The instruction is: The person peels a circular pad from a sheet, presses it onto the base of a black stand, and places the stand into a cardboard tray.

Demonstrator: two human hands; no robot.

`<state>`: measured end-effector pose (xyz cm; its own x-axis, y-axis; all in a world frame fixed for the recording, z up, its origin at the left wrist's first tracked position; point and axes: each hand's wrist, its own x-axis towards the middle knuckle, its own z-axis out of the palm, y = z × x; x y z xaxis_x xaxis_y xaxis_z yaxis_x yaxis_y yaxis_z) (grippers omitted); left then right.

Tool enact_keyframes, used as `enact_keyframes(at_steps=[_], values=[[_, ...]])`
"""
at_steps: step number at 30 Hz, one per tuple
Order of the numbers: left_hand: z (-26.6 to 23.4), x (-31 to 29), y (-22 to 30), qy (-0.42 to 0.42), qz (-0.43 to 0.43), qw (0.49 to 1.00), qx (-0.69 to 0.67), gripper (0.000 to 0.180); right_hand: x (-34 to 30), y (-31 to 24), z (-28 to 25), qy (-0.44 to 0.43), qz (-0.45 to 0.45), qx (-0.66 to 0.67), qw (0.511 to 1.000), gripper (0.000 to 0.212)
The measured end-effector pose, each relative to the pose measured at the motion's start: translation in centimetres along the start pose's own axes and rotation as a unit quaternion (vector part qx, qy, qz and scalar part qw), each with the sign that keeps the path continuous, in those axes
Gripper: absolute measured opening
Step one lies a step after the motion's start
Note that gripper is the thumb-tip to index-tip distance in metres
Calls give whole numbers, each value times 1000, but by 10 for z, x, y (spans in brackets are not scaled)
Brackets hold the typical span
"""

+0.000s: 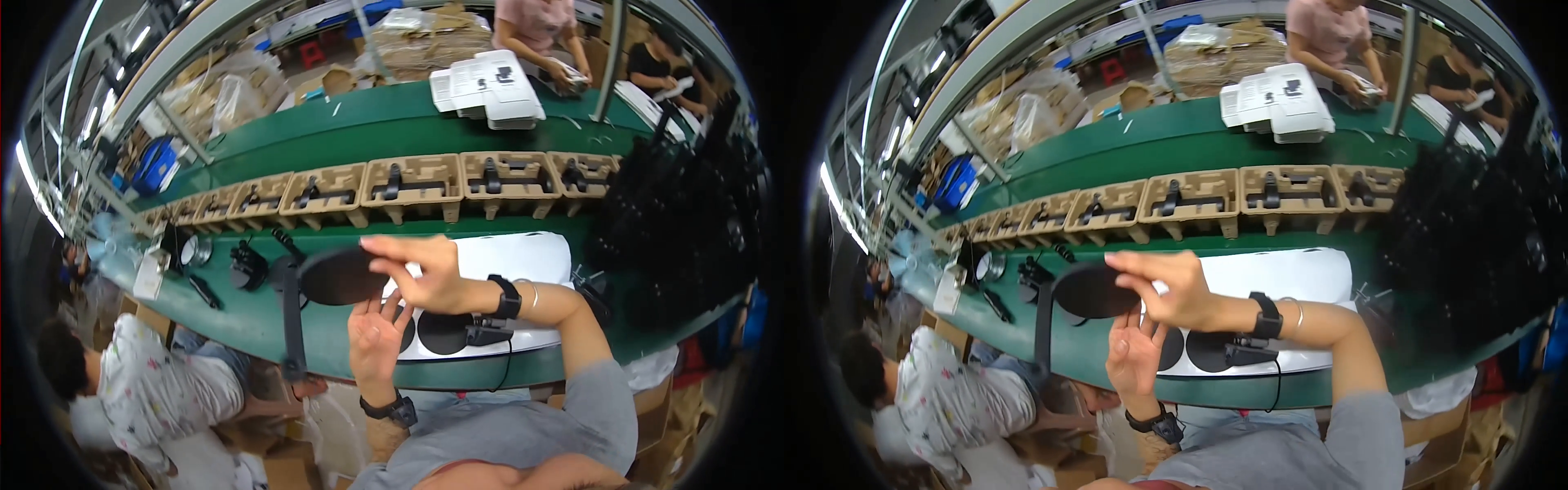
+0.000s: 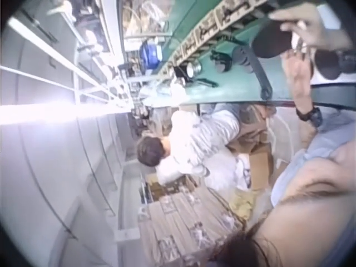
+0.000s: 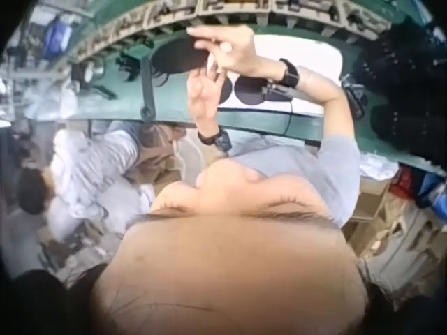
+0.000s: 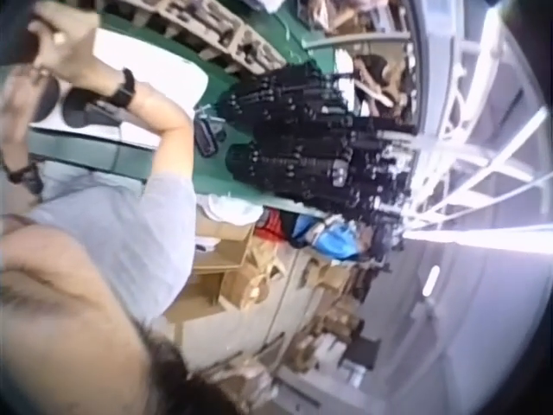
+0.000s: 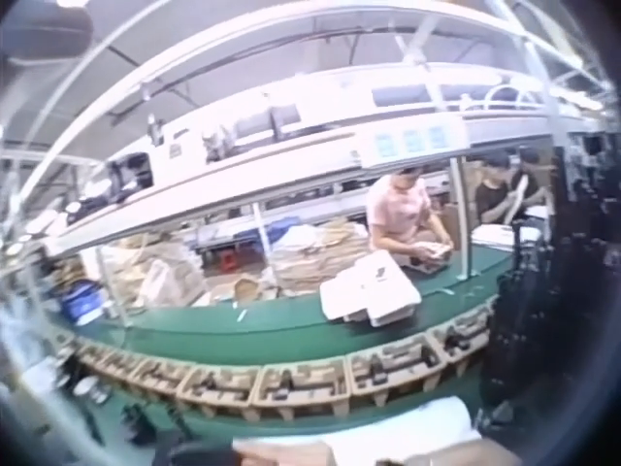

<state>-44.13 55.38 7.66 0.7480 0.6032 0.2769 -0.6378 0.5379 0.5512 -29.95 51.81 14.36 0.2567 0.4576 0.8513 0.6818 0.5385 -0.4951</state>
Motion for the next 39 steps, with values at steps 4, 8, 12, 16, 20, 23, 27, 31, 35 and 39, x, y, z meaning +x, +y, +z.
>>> enact_keyframes(at_steps=[4,8,12,16,20,23,27,31,35,39], values=[[-6,-1,7,89,-25,986,142,48,31,35,-23,74,122,-34,989,32],[-28,-9,-10,171,126,816,537,27,39,120,-73,89,99,-296,946,30],[-35,-11,-23,142,137,635,747,31,23,175,-97,57,197,-412,888,21],[-55,-14,-48,88,66,549,829,44,6,193,-97,-52,250,-466,847,11],[-60,-15,-44,78,44,523,848,46,-6,202,-77,-108,243,-512,817,7],[-62,-19,-41,74,61,511,854,45,-8,207,-67,-108,283,-521,798,9],[-62,-19,-38,67,63,496,863,45,-21,195,-56,-221,299,-562,739,43],[-61,-22,-31,67,66,489,867,43,-31,175,-58,-309,333,-480,751,73],[-64,-22,-26,60,69,491,866,42,-58,106,-67,-366,421,-342,756,93],[-67,-24,-19,74,73,481,870,40,-115,11,-54,-418,463,-367,690,95]])
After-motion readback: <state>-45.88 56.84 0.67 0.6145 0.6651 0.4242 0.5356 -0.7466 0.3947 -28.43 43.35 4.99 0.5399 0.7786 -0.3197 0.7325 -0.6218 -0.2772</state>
